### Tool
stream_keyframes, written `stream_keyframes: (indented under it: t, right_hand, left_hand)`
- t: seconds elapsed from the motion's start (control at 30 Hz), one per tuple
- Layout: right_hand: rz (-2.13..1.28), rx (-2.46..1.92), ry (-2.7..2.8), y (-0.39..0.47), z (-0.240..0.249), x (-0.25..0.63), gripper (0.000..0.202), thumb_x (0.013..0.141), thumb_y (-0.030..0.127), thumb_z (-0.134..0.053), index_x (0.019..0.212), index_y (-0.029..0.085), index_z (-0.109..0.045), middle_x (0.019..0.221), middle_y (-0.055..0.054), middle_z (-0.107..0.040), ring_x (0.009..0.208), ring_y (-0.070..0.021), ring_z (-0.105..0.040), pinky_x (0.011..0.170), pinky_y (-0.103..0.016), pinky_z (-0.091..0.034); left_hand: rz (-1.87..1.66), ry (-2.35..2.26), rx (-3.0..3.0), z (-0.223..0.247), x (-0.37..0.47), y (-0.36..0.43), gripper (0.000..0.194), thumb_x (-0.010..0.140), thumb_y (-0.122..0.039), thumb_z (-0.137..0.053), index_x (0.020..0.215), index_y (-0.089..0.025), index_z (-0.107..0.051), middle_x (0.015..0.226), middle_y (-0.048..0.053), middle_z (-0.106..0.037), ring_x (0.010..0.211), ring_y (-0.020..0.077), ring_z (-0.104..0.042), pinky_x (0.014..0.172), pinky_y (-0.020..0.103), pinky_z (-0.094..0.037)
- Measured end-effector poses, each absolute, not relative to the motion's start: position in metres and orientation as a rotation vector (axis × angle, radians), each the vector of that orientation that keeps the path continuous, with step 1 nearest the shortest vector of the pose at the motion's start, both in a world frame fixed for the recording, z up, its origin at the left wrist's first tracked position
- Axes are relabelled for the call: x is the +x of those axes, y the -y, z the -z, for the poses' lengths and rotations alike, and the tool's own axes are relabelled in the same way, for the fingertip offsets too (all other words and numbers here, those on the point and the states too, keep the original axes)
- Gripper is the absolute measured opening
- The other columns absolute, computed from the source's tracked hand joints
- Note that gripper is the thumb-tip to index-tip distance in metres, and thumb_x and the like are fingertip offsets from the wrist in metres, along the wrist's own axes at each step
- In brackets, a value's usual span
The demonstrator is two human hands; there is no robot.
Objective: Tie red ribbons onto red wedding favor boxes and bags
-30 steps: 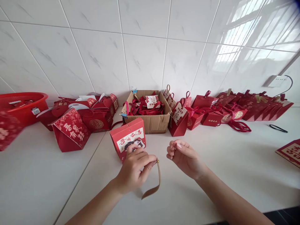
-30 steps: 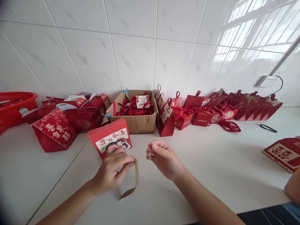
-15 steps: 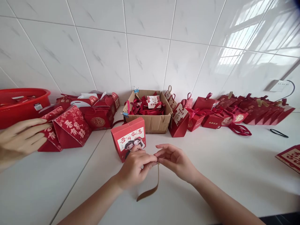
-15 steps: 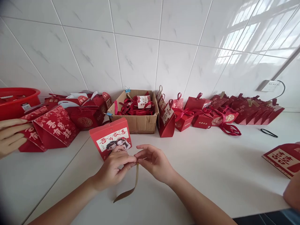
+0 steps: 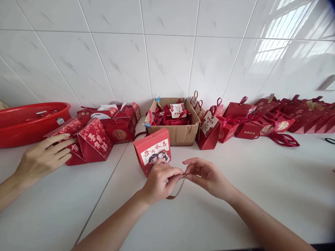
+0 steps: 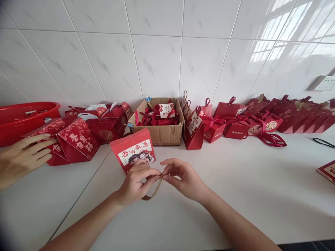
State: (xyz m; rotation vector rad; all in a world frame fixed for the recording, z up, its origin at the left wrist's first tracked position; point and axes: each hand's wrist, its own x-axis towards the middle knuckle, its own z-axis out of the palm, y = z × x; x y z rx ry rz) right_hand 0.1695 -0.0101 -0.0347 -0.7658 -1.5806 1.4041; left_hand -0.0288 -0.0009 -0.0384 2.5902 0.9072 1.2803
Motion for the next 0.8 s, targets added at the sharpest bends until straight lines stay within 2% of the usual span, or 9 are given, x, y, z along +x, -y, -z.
stream_keyframes:
  t: [0.13,0.6,0.7,0.8]
  right_hand:
    - [-1.437,-0.736,1.549,0.0115,0.0353,0.1677,0.026,0.083,0.025,-0.068,0.108,0.024,-0.061,0.089,-0.002,-0.063,0.085,-0.0142,-0.062,0.08,-0.032,-0.052]
    - [-1.391,-0.764,1.46,0.012,0.0431,0.1602,0.026,0.08,0.022,-0.07,0.104,0.025,-0.063,0.079,0.0,-0.061,0.077,-0.0126,-0.058,0.072,-0.029,-0.049]
    - [-1.509,-0.735,1.429,0.0101,0.0413,0.1623,0.033,0.079,0.022,-0.072,0.111,0.025,-0.064,0.079,0.001,-0.06,0.076,-0.012,-0.057,0.072,-0.029,-0.049]
    - [-1.634,-0.686,1.402,0.0091,0.038,0.1665,0.039,0.079,0.021,-0.072,0.116,0.026,-0.064,0.078,0.002,-0.057,0.073,-0.0102,-0.054,0.072,-0.028,-0.048]
  left_hand:
    - [-1.285,-0.883,2.57,0.0401,-0.0283,0.0014,0.016,0.091,-0.019,-0.05,0.078,-0.021,-0.06,0.059,-0.005,-0.066,0.048,0.0096,-0.05,0.074,0.032,-0.038]
    - [-1.251,-0.913,2.537,0.0441,-0.0241,0.0041,0.019,0.086,-0.016,-0.046,0.069,-0.019,-0.054,0.049,-0.007,-0.048,0.045,0.0095,-0.04,0.068,0.031,-0.036]
    - [-1.216,-0.898,2.523,0.0409,-0.025,0.0051,0.018,0.086,-0.019,-0.046,0.071,-0.019,-0.056,0.047,-0.007,-0.046,0.044,0.0093,-0.041,0.068,0.031,-0.037]
    - [-1.206,-0.932,2.484,0.0371,-0.0279,0.0045,0.015,0.085,-0.023,-0.047,0.077,-0.018,-0.059,0.049,-0.006,-0.05,0.046,0.0103,-0.047,0.068,0.031,-0.039]
